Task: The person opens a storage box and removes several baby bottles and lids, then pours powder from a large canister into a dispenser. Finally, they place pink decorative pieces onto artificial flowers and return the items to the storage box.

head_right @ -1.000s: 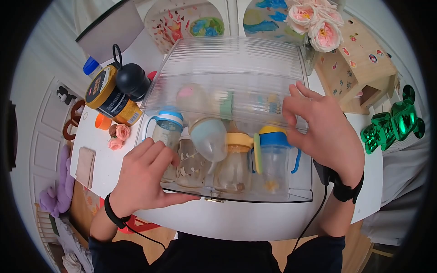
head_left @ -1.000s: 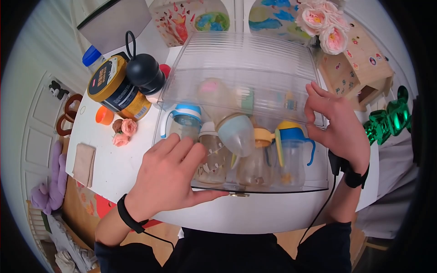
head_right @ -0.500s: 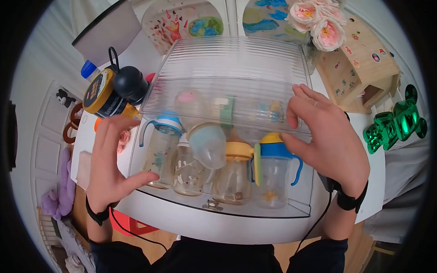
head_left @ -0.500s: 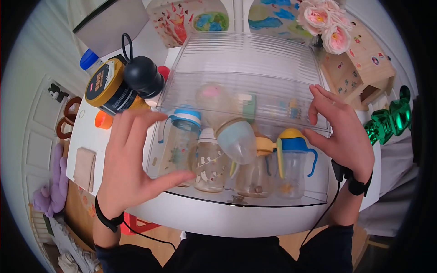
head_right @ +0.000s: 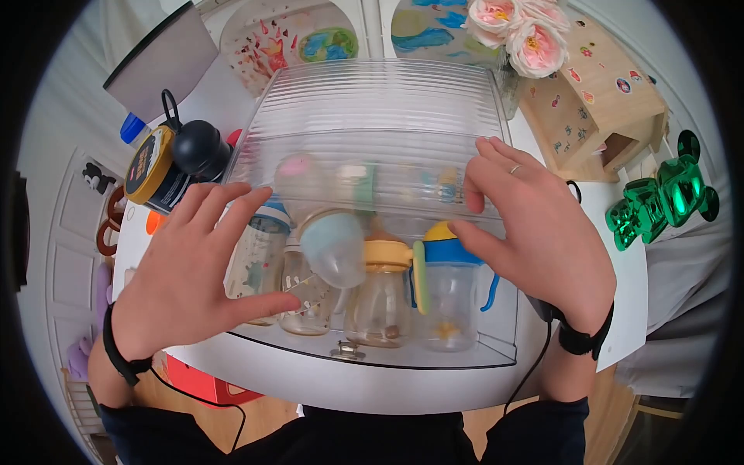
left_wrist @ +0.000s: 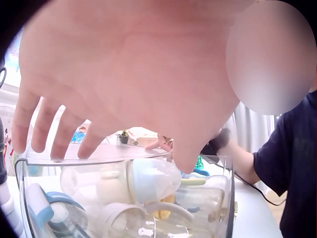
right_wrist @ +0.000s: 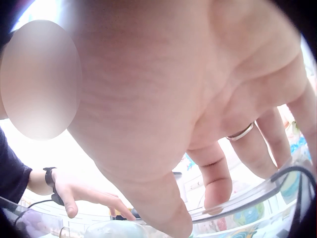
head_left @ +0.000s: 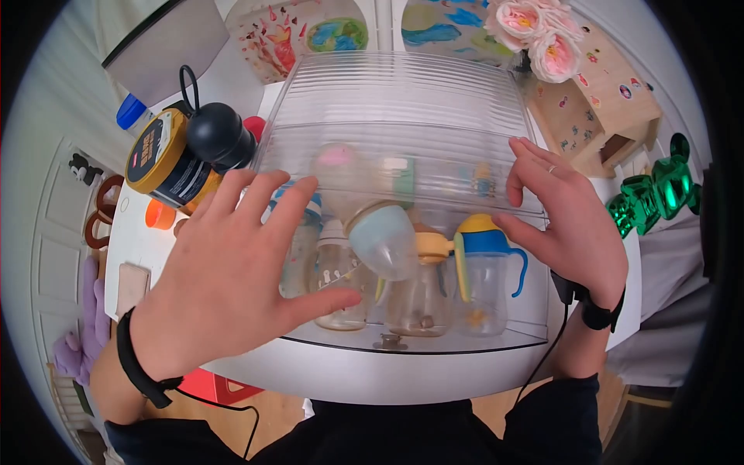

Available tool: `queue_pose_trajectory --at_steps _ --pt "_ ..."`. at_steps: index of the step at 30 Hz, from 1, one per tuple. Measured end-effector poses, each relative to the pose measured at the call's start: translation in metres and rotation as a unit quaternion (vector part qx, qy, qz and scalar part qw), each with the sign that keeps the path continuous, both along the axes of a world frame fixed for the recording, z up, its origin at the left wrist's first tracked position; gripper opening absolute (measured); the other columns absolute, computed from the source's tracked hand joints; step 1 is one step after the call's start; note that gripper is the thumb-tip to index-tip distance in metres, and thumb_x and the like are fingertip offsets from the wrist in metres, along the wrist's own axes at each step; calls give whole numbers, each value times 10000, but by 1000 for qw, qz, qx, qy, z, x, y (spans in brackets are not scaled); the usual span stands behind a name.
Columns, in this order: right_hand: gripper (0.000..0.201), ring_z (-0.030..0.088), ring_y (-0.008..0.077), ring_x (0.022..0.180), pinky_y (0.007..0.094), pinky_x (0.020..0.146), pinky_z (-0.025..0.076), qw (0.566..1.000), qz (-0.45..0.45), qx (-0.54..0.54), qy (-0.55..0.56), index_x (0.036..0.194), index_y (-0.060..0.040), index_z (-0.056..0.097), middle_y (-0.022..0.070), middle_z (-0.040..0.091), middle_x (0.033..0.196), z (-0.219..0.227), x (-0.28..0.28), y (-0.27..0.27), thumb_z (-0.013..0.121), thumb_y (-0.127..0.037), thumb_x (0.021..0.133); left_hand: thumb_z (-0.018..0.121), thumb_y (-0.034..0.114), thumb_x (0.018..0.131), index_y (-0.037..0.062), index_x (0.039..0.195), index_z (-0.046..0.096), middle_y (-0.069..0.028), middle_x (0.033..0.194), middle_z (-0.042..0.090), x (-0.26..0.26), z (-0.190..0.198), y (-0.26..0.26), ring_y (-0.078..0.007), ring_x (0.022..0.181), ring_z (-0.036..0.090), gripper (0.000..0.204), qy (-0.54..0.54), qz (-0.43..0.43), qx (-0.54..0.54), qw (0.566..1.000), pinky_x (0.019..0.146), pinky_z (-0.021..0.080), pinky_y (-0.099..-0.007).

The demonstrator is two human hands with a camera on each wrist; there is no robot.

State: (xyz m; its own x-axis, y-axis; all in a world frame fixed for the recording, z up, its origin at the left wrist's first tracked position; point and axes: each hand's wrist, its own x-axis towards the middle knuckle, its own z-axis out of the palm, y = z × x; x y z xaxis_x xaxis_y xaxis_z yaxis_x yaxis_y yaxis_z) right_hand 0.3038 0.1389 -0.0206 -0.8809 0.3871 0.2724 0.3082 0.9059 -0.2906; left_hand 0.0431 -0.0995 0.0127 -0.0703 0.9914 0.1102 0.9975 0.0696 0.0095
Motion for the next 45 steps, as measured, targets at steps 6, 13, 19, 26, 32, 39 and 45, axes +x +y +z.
queue_pose_trajectory --at_steps 6,13,19,26,32,39,45 --pt "300 644 483 1134 515 1002 549 999 23 -15 19 941 -29 537 212 659 954 1 -1 1 816 -126 892 941 454 842 7 1275 709 -155 1184 697 -5 9 36 -355 1100 654 665 -59 -17 -11 998 920 556 -451" --pt "305 554 493 1419 526 1130 505 999 0 -47 -6 952 -35 538 215 710 1073 5 2 2 830 -56 863 963 432 834 42 1137 656 -113 1071 622 0 -15 52 -320 1036 619 582 -96 -24 38 994 899 533 -414" --pt "232 671 425 936 496 822 554 999 23 19 42 896 -15 536 174 605 864 -5 0 5 754 14 822 974 488 828 73 1139 590 -84 1067 577 -4 -1 67 -291 1029 572 645 -123 8 -80 989 916 494 -400" --pt "192 717 413 833 481 848 612 998 35 27 36 857 -25 565 152 672 844 -7 1 13 750 13 824 949 520 842 66 1091 572 -77 1018 569 -2 -9 68 -290 993 553 640 -119 3 -59 991 900 479 -409" --pt "188 705 420 772 482 801 611 995 69 1 75 872 -33 588 129 687 803 -13 1 22 771 -13 833 892 531 899 55 1067 575 -89 979 560 -4 -20 71 -306 951 558 597 -67 -31 -6 997 857 485 -426" --pt "192 691 427 757 473 780 601 997 59 -13 58 863 -30 582 127 662 795 -9 1 20 769 -8 825 869 493 943 47 1050 568 -98 964 551 1 -30 76 -314 928 561 548 -44 -7 12 999 841 492 -418" --pt "258 726 462 1167 457 1288 487 999 29 -31 13 896 14 544 140 662 782 -5 1 17 769 84 792 929 499 890 61 1042 565 -77 978 536 -2 -14 78 -260 941 539 589 -145 5 -49 988 855 486 -388"
